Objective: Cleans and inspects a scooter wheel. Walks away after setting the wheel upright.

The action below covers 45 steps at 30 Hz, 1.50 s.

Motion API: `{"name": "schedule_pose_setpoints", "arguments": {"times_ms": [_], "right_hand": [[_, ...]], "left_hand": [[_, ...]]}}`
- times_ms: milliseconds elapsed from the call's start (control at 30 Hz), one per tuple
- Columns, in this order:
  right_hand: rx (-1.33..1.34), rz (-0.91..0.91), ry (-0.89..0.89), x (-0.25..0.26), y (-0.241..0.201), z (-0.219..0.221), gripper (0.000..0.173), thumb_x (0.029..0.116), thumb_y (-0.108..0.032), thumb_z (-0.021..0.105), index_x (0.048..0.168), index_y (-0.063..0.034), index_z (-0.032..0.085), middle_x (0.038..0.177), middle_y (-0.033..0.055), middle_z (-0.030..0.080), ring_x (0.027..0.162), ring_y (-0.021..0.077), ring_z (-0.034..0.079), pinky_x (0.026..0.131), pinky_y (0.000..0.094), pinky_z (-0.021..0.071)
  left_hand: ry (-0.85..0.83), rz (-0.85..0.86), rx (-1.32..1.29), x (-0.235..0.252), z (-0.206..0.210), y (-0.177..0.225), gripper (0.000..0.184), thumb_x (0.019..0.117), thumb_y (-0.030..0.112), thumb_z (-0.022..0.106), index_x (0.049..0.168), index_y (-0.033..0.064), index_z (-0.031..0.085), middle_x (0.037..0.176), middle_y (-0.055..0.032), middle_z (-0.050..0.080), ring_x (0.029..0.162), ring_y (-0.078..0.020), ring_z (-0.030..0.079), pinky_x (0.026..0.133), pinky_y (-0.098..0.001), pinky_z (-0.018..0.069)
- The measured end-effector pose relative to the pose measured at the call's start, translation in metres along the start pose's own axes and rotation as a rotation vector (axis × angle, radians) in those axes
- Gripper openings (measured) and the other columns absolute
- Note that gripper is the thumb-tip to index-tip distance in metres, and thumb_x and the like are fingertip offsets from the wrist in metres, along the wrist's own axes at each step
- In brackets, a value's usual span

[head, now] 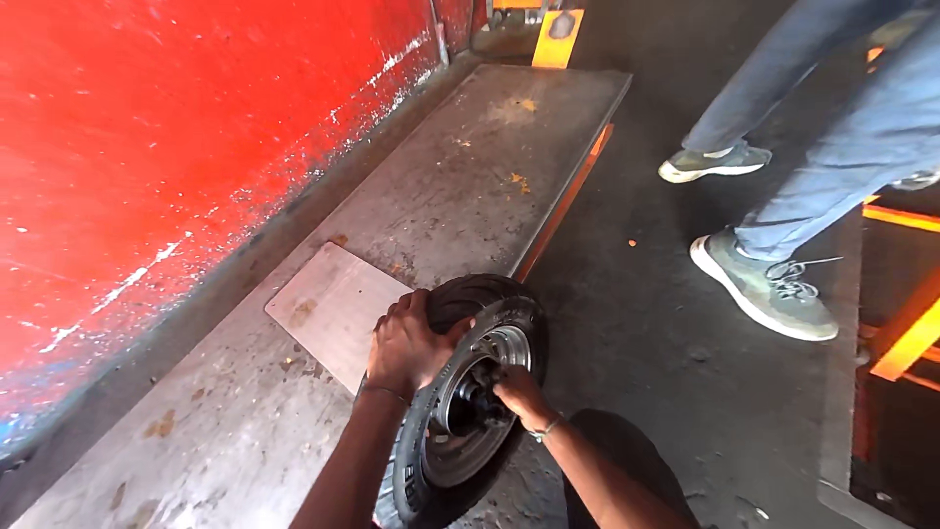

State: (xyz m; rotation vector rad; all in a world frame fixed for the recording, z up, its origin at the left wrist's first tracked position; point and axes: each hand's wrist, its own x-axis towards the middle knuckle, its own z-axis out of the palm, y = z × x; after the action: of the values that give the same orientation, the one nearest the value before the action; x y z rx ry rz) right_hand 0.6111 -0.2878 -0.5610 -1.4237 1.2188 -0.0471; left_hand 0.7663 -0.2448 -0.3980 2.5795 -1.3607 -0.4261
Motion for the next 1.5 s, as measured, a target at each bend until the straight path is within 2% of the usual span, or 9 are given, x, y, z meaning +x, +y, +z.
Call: {"name": "schedule_pose_setpoints", "arguments": {"times_ms": [167,300,667,933,1067,1133,1233,1300,1500], "right_hand": [[-0.273,-1.099,0.404,-0.008,0.033,0.039,0.037,0.0832,0.002,0.062,0.119,0.0014,0.073,0.125,0.0253,0.068,0.113,0.0360,0.070,0.094,0.0433,0.0590],[-0.669,-1.381,0.361,0.022,0.057,0.039,0.054,0.0891,-0.006,0.063,0.143,-0.0032,0.056,0.142,0.0269,0.057,0.127,0.0335,0.063,0.106,0.0385,0.0514],[-0.881,-1.423,0.253,0.044,0.053,0.019,0.036,0.0942,0.000,0.057,0.129,-0.0010,0.067,0.130,0.0159,0.069,0.116,0.0299,0.070,0.099,0.0396,0.0557],[-0.275,-0.608,0.506,0.012,0.054,0.090,0.046,0.0811,0.007,0.069,0.126,0.0166,0.061,0.131,0.0350,0.061,0.123,0.0497,0.060,0.104,0.0561,0.0512],[-0.243,-0.211,0.193,0.003,0.020,0.065,0.054,0.0877,-0.012,0.069,0.134,0.0123,0.056,0.136,0.0301,0.059,0.129,0.0397,0.057,0.112,0.0477,0.0431],[-0.373,-0.315,0.058,0.001,0.012,0.044,0.046,0.0922,-0.009,0.064,0.134,0.0106,0.058,0.136,0.0280,0.060,0.130,0.0374,0.057,0.112,0.0458,0.0432],[-0.602,-1.115,0.213,0.011,0.033,0.029,0.035,0.0813,0.004,0.067,0.116,0.0035,0.072,0.120,0.0230,0.071,0.111,0.0378,0.070,0.093,0.0467,0.0592],[-0.776,-1.326,0.109,0.025,0.048,0.019,0.035,0.0964,-0.001,0.057,0.130,-0.0013,0.066,0.134,0.0212,0.066,0.121,0.0360,0.067,0.098,0.0456,0.0570],[-0.258,-0.738,0.518,0.016,0.062,0.094,0.055,0.0782,0.012,0.066,0.131,0.0201,0.055,0.134,0.0394,0.057,0.114,0.0494,0.066,0.093,0.0518,0.0577]], "left_hand": [[0.004,0.007,0.000,-0.001,0.001,-0.002,0.074,0.0876,0.060,0.073,0.135,0.0048,0.061,0.132,-0.0187,0.064,0.120,-0.0372,0.063,0.099,-0.0594,0.0485],[0.027,0.022,0.018,0.001,0.002,-0.005,0.075,0.0876,0.062,0.072,0.134,0.0050,0.061,0.132,-0.0172,0.065,0.119,-0.0365,0.064,0.097,-0.0579,0.0497],[0.052,0.057,0.003,-0.001,0.002,-0.007,0.074,0.0868,0.060,0.074,0.133,0.0029,0.062,0.130,-0.0184,0.066,0.117,-0.0370,0.064,0.095,-0.0585,0.0501],[0.058,0.082,0.016,-0.001,0.006,-0.008,0.074,0.0876,0.061,0.072,0.132,0.0028,0.062,0.129,-0.0188,0.065,0.117,-0.0376,0.064,0.095,-0.0584,0.0510],[0.027,0.043,0.009,-0.001,0.004,-0.005,0.075,0.0877,0.061,0.072,0.134,0.0037,0.061,0.133,-0.0177,0.064,0.120,-0.0366,0.063,0.098,-0.0571,0.0496],[0.030,0.033,0.014,-0.003,0.004,-0.004,0.074,0.0874,0.062,0.073,0.133,0.0048,0.062,0.131,-0.0175,0.065,0.118,-0.0361,0.064,0.097,-0.0567,0.0501],[-0.015,0.007,0.021,-0.001,-0.001,-0.002,0.075,0.0883,0.062,0.071,0.136,0.0056,0.061,0.134,-0.0171,0.063,0.121,-0.0354,0.062,0.100,-0.0563,0.0487],[0.008,0.031,0.017,-0.005,0.004,-0.004,0.074,0.0882,0.062,0.071,0.134,0.0046,0.061,0.132,-0.0181,0.064,0.119,-0.0364,0.064,0.097,-0.0577,0.0501],[0.028,0.075,0.008,-0.002,0.002,-0.004,0.074,0.0892,0.059,0.072,0.134,0.0017,0.061,0.131,-0.0192,0.065,0.119,-0.0363,0.064,0.097,-0.0572,0.0500]]}}
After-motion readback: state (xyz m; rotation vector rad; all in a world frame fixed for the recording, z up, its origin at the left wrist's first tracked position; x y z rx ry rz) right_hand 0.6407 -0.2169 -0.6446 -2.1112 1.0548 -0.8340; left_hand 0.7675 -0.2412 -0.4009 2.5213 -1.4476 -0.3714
